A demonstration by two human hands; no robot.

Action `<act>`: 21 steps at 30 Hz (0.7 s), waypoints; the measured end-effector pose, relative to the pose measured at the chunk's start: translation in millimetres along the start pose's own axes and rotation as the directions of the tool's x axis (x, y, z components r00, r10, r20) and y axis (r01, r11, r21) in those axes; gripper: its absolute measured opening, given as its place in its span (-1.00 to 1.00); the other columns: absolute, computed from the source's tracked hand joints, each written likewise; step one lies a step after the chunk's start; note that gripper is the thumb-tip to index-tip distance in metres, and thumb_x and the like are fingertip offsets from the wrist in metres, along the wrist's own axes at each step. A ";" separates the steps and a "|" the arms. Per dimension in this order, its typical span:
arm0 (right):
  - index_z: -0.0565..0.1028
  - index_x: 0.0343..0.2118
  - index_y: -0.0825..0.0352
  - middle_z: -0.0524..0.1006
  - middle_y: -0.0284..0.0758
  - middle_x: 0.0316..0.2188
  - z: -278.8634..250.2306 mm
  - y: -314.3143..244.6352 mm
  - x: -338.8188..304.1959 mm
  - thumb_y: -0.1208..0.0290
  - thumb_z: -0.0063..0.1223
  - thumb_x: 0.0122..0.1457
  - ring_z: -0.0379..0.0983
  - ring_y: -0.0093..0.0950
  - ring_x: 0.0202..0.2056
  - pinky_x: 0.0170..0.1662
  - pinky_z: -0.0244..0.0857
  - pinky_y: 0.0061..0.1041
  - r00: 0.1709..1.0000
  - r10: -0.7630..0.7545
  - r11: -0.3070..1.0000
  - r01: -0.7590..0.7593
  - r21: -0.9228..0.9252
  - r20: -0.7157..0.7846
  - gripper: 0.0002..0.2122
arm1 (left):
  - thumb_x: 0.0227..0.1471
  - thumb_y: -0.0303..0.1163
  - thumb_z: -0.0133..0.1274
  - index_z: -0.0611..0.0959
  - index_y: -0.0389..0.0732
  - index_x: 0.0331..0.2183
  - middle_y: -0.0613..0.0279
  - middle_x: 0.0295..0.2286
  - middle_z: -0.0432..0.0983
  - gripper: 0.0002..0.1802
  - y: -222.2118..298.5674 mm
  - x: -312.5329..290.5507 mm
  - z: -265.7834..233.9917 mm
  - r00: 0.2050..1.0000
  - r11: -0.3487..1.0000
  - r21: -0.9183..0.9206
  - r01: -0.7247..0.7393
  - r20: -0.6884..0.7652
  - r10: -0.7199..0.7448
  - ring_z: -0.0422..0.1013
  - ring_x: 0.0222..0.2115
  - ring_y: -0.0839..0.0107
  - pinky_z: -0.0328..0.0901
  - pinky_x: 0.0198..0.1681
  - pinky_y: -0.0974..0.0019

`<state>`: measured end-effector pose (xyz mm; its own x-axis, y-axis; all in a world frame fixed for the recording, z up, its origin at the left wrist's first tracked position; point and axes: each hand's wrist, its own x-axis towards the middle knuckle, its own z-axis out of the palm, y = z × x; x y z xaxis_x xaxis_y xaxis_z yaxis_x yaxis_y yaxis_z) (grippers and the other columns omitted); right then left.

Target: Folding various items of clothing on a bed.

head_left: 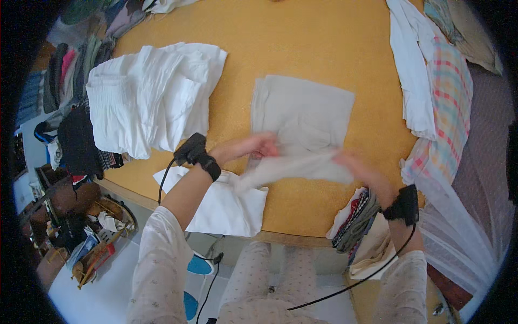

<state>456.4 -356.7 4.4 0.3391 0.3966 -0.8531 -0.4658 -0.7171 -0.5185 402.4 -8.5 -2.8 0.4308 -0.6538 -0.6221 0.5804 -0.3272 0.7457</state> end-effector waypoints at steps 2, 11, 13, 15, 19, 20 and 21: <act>0.35 -0.06 0.31 0.43 -0.36 -0.19 4.6 -60.0 5.3 0.15 -0.13 0.13 0.35 -0.53 -0.22 -0.16 0.25 -0.45 0.941 -0.330 0.801 0.320 0.505 -0.073 -0.61 | -0.03 0.24 -0.25 0.49 -0.14 -0.12 0.20 -0.14 0.41 -0.30 -9.6 -16.8 -11.9 0.996 0.624 -0.781 0.034 -0.025 -0.085 0.30 -0.08 0.35 0.21 -0.04 0.15; 0.33 -0.09 0.39 0.47 -0.31 -0.26 13.0 -31.2 21.0 0.39 0.03 0.06 0.39 -0.52 -0.27 -0.17 0.28 -0.50 0.891 -0.252 0.807 0.409 0.425 -0.378 -0.64 | -0.04 -0.08 0.02 0.34 -0.26 -0.02 0.14 -0.14 0.40 -0.38 -11.6 -8.2 11.6 0.840 0.724 -0.624 -0.294 -0.530 -0.115 0.35 -0.13 0.32 0.22 -0.03 0.27; 0.34 -0.11 0.41 0.47 -0.30 -0.27 15.7 -35.5 17.1 0.46 0.06 0.02 0.39 -0.53 -0.29 -0.20 0.28 -0.52 0.831 -0.272 0.775 0.488 0.401 -0.484 -0.66 | -0.05 -0.22 0.08 0.36 -0.26 -0.04 0.16 -0.16 0.42 -0.45 7.4 -9.0 12.4 0.831 0.873 -0.425 -0.239 -0.555 -0.042 0.36 -0.16 0.36 0.25 -0.06 0.30; 0.35 -0.13 0.42 0.48 -0.29 -0.28 12.4 -36.6 18.7 0.54 0.08 -0.01 0.40 -0.54 -0.31 -0.22 0.28 -0.54 0.761 -0.290 0.739 0.564 0.369 -0.581 -0.66 | -0.08 -0.37 0.10 0.39 -0.28 -0.08 0.18 -0.21 0.44 -0.51 31.4 -9.3 9.4 0.734 0.830 -0.450 -0.329 -0.675 -0.075 0.39 -0.23 0.41 0.28 -0.13 0.35; 0.40 -0.20 0.44 0.49 -0.27 -0.34 2.8 -37.3 54.4 0.48 0.07 0.01 0.41 -0.55 -0.35 -0.29 0.30 -0.57 0.718 -0.141 0.864 0.425 0.269 -0.682 -0.73 | -0.08 -0.37 0.08 0.41 -0.29 -0.11 0.17 -0.23 0.46 -0.55 11.3 13.0 -18.0 0.665 0.810 -0.439 -0.389 -0.742 -0.083 0.40 -0.26 0.40 0.30 -0.17 0.35; 0.41 -0.23 0.45 0.50 -0.27 -0.38 -0.8 -28.5 63.2 0.46 0.08 0.01 0.41 -0.55 -0.37 -0.32 0.30 -0.57 0.744 -0.148 0.927 0.333 0.170 -0.651 -0.74 | -0.08 -0.35 0.08 0.41 -0.29 -0.12 0.17 -0.25 0.46 -0.55 6.6 17.2 -17.2 0.637 0.871 -0.367 -0.325 -0.766 -0.086 0.41 -0.29 0.42 0.30 -0.22 0.36; 0.41 -0.23 0.45 0.50 -0.27 -0.38 1.2 -27.4 63.7 0.46 0.08 0.01 0.41 -0.55 -0.37 -0.32 0.30 -0.57 0.744 -0.145 0.927 0.332 0.173 -0.652 -0.74 | -0.08 -0.34 0.08 0.41 -0.29 -0.12 0.17 -0.27 0.47 -0.55 6.6 16.9 -13.4 0.608 0.922 -0.300 -0.245 -0.788 -0.095 0.41 -0.32 0.44 0.31 -0.27 0.38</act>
<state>489.8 -311.0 -35.8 0.8530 0.0251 -0.5213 -0.4604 -0.4340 -0.7744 422.8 -12.6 -11.7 0.7515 0.1716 -0.6370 0.6368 0.0634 0.7684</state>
